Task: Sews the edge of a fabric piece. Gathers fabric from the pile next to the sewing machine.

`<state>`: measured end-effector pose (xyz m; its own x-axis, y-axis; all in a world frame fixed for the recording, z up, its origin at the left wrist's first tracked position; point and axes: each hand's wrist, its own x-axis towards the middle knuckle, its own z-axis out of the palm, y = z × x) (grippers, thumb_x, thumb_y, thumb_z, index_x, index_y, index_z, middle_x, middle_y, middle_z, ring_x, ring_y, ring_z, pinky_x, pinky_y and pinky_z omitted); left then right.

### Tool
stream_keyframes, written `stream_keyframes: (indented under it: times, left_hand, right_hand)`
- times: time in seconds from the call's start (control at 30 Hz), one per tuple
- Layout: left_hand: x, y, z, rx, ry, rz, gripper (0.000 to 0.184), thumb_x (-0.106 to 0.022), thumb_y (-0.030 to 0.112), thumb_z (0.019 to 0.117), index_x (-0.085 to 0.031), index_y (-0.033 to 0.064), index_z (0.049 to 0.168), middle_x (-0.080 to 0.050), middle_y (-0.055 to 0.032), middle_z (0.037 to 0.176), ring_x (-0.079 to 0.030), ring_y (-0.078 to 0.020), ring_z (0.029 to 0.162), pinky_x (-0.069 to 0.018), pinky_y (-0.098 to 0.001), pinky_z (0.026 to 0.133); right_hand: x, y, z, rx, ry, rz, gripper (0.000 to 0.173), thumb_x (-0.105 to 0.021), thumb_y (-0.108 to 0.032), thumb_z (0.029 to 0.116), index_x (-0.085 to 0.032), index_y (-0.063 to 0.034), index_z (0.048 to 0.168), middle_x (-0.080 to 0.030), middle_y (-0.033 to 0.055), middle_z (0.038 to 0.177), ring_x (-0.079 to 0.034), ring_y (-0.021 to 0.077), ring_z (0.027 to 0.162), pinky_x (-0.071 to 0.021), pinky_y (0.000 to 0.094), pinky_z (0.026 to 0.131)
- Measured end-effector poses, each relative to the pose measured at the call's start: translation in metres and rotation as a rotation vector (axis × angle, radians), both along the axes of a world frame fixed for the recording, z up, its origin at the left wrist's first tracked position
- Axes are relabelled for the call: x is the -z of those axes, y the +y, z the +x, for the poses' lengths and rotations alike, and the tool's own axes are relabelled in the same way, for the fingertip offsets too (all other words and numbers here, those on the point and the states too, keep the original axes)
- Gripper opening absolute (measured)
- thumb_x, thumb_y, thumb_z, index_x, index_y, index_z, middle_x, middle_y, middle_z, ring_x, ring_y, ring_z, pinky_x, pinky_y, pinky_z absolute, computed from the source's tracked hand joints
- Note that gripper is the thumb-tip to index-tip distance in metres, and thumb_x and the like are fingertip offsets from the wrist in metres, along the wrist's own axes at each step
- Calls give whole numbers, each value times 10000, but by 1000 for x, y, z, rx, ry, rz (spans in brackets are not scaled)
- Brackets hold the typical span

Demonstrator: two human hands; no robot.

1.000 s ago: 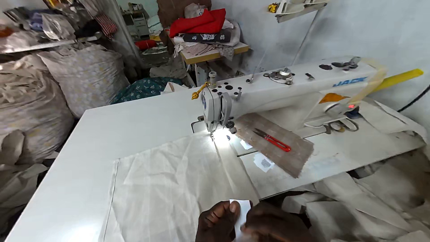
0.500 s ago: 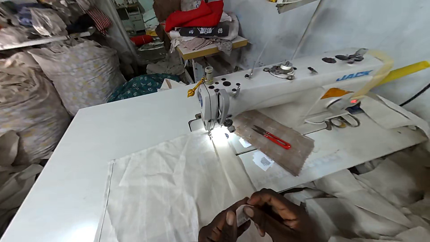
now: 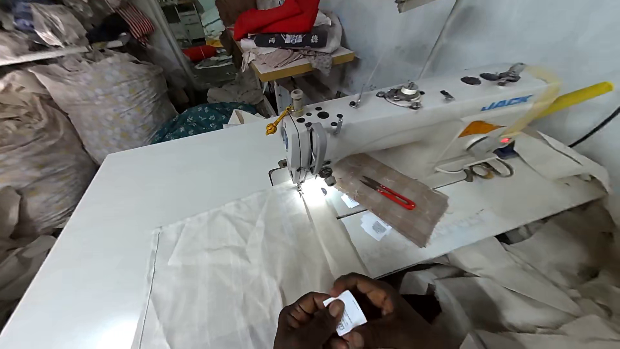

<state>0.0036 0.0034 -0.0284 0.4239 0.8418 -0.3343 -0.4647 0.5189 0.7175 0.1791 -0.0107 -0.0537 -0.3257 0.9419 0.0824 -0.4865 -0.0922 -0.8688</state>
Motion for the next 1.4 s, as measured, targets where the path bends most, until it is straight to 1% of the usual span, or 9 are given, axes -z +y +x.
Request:
stream_keyframes:
  times: [0.17,0.27,0.37,0.57,0.77,1.07,1.17,1.3,1.4]
  left_hand:
    - [4,23,-11,25,172,1,247,-506,-35,994,-710,41,876,-715,-2,717,-651,-22,599,-546,-170,584]
    - [10,66,-14,7,423,21,158,-556,-1,993,-669,20,884,-687,-1,733,-649,-52,641,-554,-202,633]
    - [14,123,6,-58,654,185,129,-615,3,968,-653,-8,845,-648,-10,758,-615,-63,703,-526,-234,708]
    - [49,202,38,43,1086,490,245,-711,59,916,-662,-37,1136,-661,-208,1026,-575,-391,1052,-449,-569,904]
    - [47,200,39,64,1131,381,174,-745,90,900,-660,21,1036,-619,-173,1050,-472,-383,1135,-307,-596,971]
    - [47,213,47,22,1092,360,194,-706,104,938,-620,18,1089,-620,-193,1089,-470,-403,1145,-280,-644,962]
    - [45,217,45,28,1119,409,208,-700,131,948,-621,14,1101,-614,-224,1106,-468,-440,1150,-307,-662,924]
    - [45,229,42,6,1150,477,238,-672,140,971,-630,30,1178,-611,-247,1198,-480,-469,1193,-323,-689,928]
    - [45,194,46,-59,1210,502,392,-617,154,1002,-575,-19,1352,-465,-270,1470,-440,-473,1338,-351,-675,1037]
  right_hand:
    - [22,15,23,229,-529,244,536,-743,-291,916,-574,-65,1371,-643,-45,994,-601,3,799,-519,170,679]
    - [23,29,34,116,-1161,232,263,-628,-76,974,-697,55,1191,-678,236,1057,-676,343,860,-564,477,782]
    - [9,57,21,278,-1284,315,205,-568,-10,963,-756,47,1021,-719,225,929,-711,366,828,-578,510,772]
    - [30,130,-24,466,-1567,229,279,-601,-40,961,-669,107,1188,-661,262,1074,-698,394,945,-584,478,799]
    - [71,124,-20,858,-1372,539,290,-630,79,766,-763,82,1024,-624,161,754,-598,225,538,-532,316,505]
    - [65,127,-16,769,-1358,513,302,-643,96,754,-765,76,1030,-623,153,759,-601,217,550,-538,311,523]
    - [50,123,-16,608,-1415,386,313,-630,101,810,-739,94,1103,-654,205,857,-655,280,646,-576,364,619]
    - [2,74,-14,111,-1531,-107,444,-551,-33,978,-537,56,1412,-616,292,1297,-639,454,1152,-520,560,952]
    - [-3,1,-6,21,-1482,-139,478,-637,-188,984,-554,118,1342,-649,354,1157,-622,554,1098,-470,701,912]
